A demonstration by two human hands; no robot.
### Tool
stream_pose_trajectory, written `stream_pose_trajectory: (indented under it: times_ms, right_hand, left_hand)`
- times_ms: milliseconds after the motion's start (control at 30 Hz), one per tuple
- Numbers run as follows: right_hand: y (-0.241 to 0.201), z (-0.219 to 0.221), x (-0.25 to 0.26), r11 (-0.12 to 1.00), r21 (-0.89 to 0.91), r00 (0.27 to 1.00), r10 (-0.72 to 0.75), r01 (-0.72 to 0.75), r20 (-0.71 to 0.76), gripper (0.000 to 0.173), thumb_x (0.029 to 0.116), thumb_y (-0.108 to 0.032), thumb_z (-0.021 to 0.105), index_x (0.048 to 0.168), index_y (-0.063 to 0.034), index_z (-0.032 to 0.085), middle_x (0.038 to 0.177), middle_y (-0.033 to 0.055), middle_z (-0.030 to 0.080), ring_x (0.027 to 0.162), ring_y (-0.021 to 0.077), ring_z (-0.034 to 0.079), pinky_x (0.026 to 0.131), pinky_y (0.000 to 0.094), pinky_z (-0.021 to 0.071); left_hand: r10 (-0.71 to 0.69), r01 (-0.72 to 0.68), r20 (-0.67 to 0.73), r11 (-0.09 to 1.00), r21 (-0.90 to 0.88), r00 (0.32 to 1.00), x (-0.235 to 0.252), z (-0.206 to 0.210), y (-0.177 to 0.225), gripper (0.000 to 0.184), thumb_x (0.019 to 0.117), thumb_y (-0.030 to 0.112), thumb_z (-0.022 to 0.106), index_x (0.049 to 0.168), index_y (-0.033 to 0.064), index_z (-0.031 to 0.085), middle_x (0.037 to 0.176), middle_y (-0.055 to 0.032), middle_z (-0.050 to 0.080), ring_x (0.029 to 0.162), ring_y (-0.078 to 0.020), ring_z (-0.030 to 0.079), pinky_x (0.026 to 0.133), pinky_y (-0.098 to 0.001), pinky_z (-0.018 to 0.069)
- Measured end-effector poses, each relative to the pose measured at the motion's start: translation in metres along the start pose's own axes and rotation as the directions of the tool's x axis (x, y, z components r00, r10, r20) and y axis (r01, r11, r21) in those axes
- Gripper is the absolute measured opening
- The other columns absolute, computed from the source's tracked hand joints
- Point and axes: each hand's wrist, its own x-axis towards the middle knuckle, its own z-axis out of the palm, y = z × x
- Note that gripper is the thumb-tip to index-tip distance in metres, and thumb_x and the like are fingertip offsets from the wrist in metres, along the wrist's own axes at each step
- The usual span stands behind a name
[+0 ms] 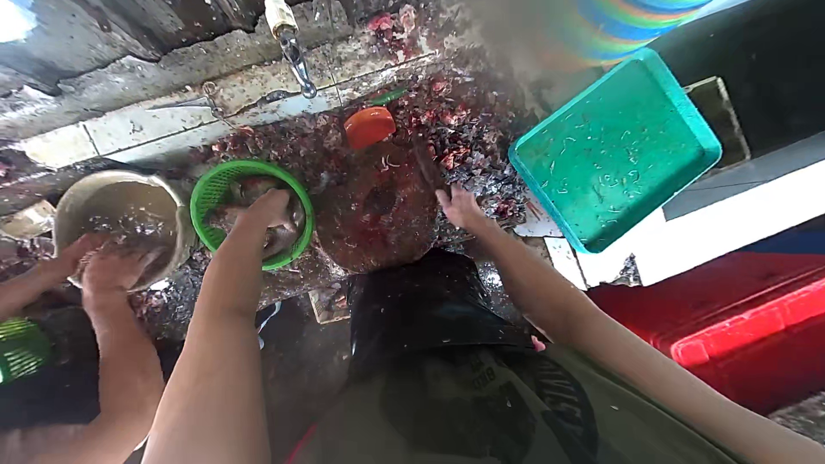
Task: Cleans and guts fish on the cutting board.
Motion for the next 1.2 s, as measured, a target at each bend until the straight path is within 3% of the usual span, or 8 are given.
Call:
stream_pose_trajectory:
  times_ms: [267, 400, 567, 733, 867, 967, 1100, 1200]
  right_hand:
    - [0.025, 0.030, -0.041, 0.981, 0.022, 0.947, -0.192, 0.193, 0.257, 0.060, 0.1046, -0.060, 0.044, 0.124, -0.0063, 0.064, 0.104, 0.0217, 0.070, 0.095, 0.0389, 0.070, 0.082, 0.0624, 0.0560]
    - [0.033, -0.015, -0.033, 0.995, 0.068, 0.997, 0.070, -0.070, 0.015, 0.064, 0.1052, -0.059, 0.042, 0.124, -0.0020, 0.063, 0.104, 0.0269, 0.069, 0.098, 0.0451, 0.069, 0.084, 0.0673, 0.0535]
    - [-0.020, -0.113, -0.048, 0.947, 0.211, 0.900, -0.136, 0.240, -0.413, 0.055, 0.1060, -0.053, 0.044, 0.119, -0.0038, 0.064, 0.083, 0.0140, 0.069, 0.071, 0.0292, 0.070, 0.069, 0.0543, 0.0593]
    - [-0.063, -0.127, -0.081, 0.685, 0.288, 0.609, -0.284, 0.669, -0.741, 0.044, 0.1115, -0.036, 0.034, 0.131, 0.0015, 0.046, 0.063, 0.0020, 0.057, 0.047, 0.0174, 0.059, 0.044, 0.0418, 0.0564]
    - [0.000, 0.005, -0.061, 0.986, 0.054, 0.944, -0.137, 0.160, -0.300, 0.061, 0.1091, -0.048, 0.033, 0.140, 0.0021, 0.048, 0.092, 0.0222, 0.069, 0.078, 0.0377, 0.071, 0.069, 0.0580, 0.0591]
    - [-0.014, -0.016, -0.045, 0.998, -0.039, 0.998, 0.059, -0.058, 0.010, 0.067, 0.1064, -0.059, 0.037, 0.133, -0.0027, 0.060, 0.117, 0.0276, 0.068, 0.106, 0.0444, 0.069, 0.088, 0.0650, 0.0547]
    - [-0.050, -0.091, -0.064, 0.935, 0.146, 0.846, -0.217, 0.324, -0.487, 0.047, 0.1076, -0.045, 0.047, 0.116, -0.0018, 0.064, 0.080, 0.0133, 0.067, 0.069, 0.0267, 0.069, 0.066, 0.0493, 0.0590]
    - [-0.045, -0.081, -0.074, 0.772, 0.260, 0.698, -0.307, 0.581, -0.647, 0.037, 0.1098, -0.034, 0.044, 0.126, -0.0016, 0.054, 0.067, 0.0043, 0.060, 0.050, 0.0175, 0.061, 0.047, 0.0412, 0.0569]
  left_hand:
    - [-0.110, 0.028, -0.349, 0.972, -0.231, 0.931, -0.056, -0.044, 0.021, 0.076, 0.0708, 0.036, 0.093, 0.135, 0.0133, 0.059, 0.112, -0.0291, 0.069, 0.106, -0.0544, 0.065, 0.088, -0.0777, 0.0491]
    - [-0.343, -0.141, -0.723, 0.844, -0.518, 0.600, -0.123, -0.074, 0.095, 0.083, 0.0759, 0.046, 0.088, 0.139, 0.0049, 0.052, 0.117, -0.0231, 0.069, 0.110, -0.0375, 0.069, 0.096, -0.0611, 0.0533]
    - [-0.645, -0.731, -0.723, 0.366, -0.576, 0.247, -0.070, -0.045, 0.200, 0.088, 0.0772, 0.020, 0.091, 0.141, -0.0087, 0.039, 0.124, -0.0161, 0.065, 0.115, -0.0192, 0.066, 0.103, -0.0376, 0.0571]
    - [-0.857, -0.496, -0.271, 0.020, -0.868, 0.439, -0.001, 0.045, 0.264, 0.087, 0.0764, 0.034, 0.092, 0.141, 0.0025, 0.041, 0.122, -0.0163, 0.066, 0.114, -0.0229, 0.067, 0.098, -0.0424, 0.0582]
    - [-0.829, -0.160, -0.089, -0.001, -0.987, 0.552, -0.008, 0.095, 0.250, 0.094, 0.0756, 0.047, 0.090, 0.145, 0.0061, 0.042, 0.128, -0.0218, 0.065, 0.120, -0.0345, 0.064, 0.102, -0.0545, 0.0521]
    - [-0.718, -0.004, -0.103, 0.139, -0.990, 0.689, -0.026, 0.109, 0.205, 0.073, 0.0793, 0.052, 0.085, 0.130, 0.0053, 0.062, 0.113, -0.0211, 0.071, 0.102, -0.0358, 0.071, 0.091, -0.0588, 0.0583]
    - [-0.421, 0.193, -0.046, 0.507, -0.840, 0.906, -0.051, 0.092, 0.181, 0.066, 0.0834, 0.060, 0.078, 0.120, 0.0060, 0.070, 0.101, -0.0210, 0.074, 0.088, -0.0364, 0.074, 0.085, -0.0612, 0.0589]
    - [-0.290, 0.208, 0.101, 0.368, -0.906, 0.952, -0.044, 0.078, 0.225, 0.074, 0.0828, 0.046, 0.085, 0.133, 0.0011, 0.057, 0.104, -0.0243, 0.070, 0.078, -0.0344, 0.072, 0.072, -0.0522, 0.0624]
